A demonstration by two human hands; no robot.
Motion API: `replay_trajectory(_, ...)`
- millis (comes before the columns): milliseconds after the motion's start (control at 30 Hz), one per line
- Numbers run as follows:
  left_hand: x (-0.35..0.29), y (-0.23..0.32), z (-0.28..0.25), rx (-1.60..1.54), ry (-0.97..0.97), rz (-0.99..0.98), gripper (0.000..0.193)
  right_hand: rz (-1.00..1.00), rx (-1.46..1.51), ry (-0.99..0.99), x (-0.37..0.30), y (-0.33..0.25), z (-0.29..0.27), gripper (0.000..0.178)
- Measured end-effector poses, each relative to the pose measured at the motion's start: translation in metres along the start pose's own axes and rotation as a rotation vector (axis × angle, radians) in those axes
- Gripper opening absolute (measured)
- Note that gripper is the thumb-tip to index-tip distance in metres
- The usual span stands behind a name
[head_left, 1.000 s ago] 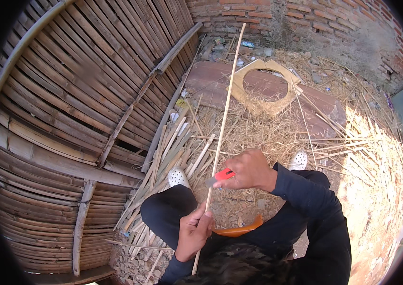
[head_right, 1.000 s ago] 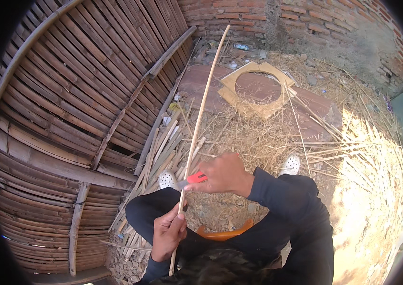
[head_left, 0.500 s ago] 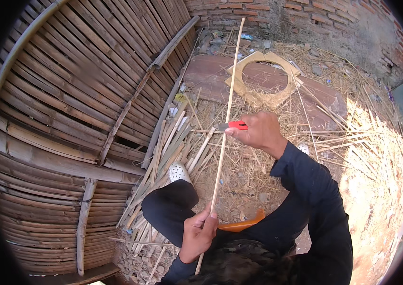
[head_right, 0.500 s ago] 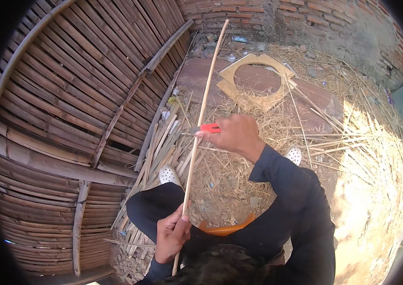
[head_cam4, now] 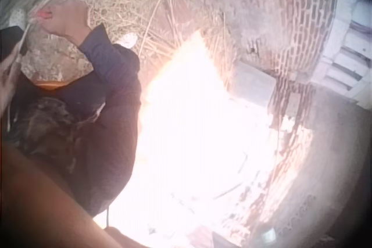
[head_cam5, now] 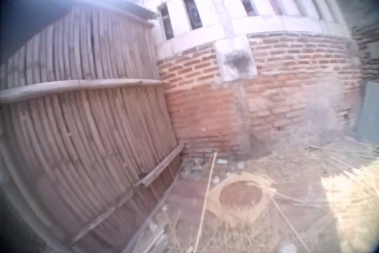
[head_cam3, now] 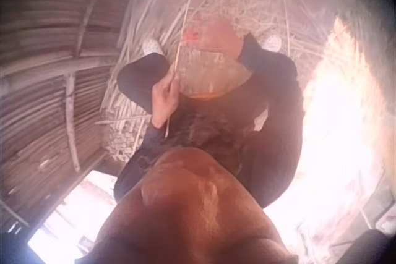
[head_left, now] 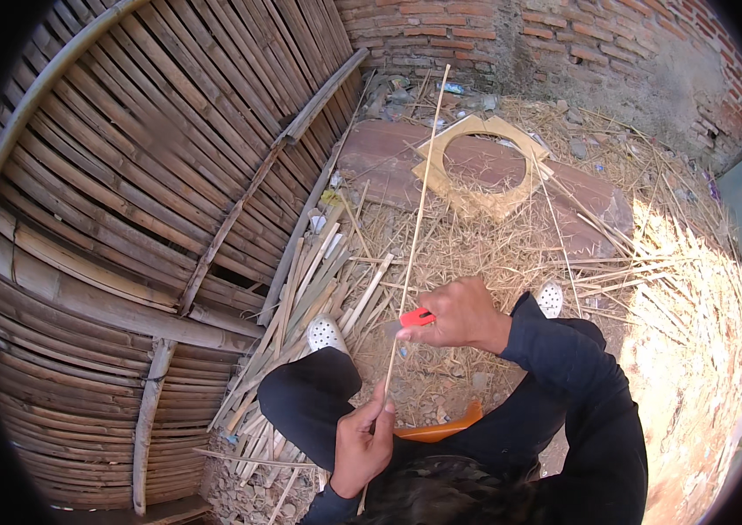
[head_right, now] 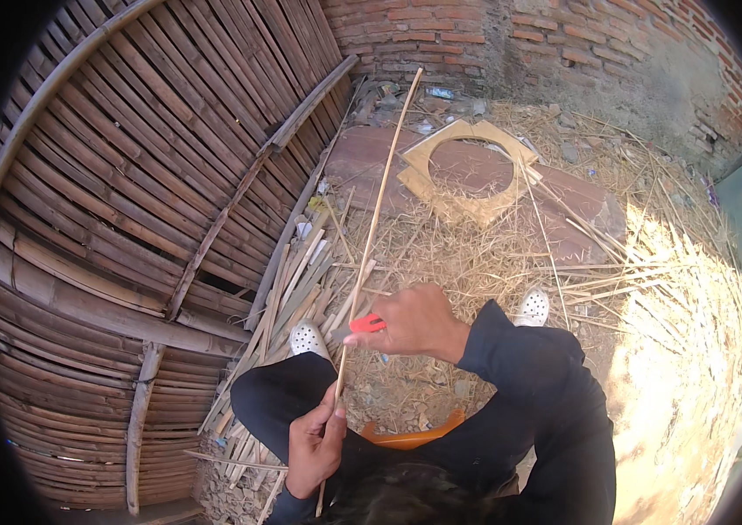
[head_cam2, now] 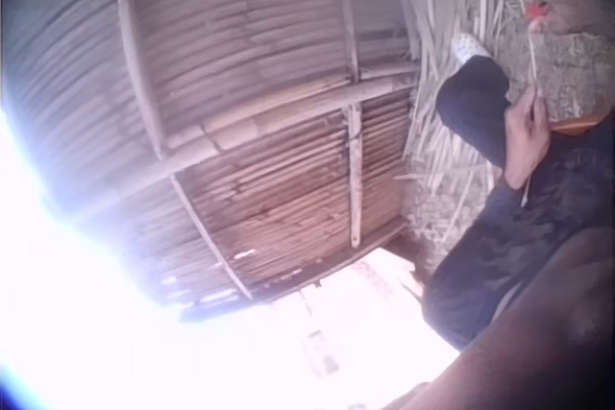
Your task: The person sits on the ground and uses a red utility knife to shave a long bamboo stick. They hold the stick with one hand and scrape the blade along its length to remove the outer layer, producing thin shavings that fall to the floor.
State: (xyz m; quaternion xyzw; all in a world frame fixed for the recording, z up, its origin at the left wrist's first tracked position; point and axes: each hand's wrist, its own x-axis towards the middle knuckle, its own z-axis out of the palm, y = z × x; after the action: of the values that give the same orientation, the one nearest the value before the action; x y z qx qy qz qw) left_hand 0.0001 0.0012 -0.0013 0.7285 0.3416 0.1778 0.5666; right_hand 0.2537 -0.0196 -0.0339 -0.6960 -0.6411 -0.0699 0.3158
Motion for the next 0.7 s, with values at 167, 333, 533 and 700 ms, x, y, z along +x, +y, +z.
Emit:
replay_trajectory(167,-0.007,0.017,-0.006,0.133,0.009,0.018,0.035,0.046,-0.064,0.067,0.025,0.026,-0.014,0.069)
replay_trajectory(333,-0.006,0.012,0.004,-0.06,-0.016,-0.026,0.035,0.195,-0.129,0.062,0.025,0.048,-0.016,0.071)
replay_trajectory(533,-0.014,-0.002,-0.004,-0.001,-0.061,-0.038,0.036,0.152,-0.092,0.05,0.024,0.032,-0.013,0.07)
replay_trajectory(700,-0.031,-0.003,-0.001,-0.213,-0.15,-0.106,0.038,0.672,-0.145,0.164,0.041,0.14,-0.055,0.077)
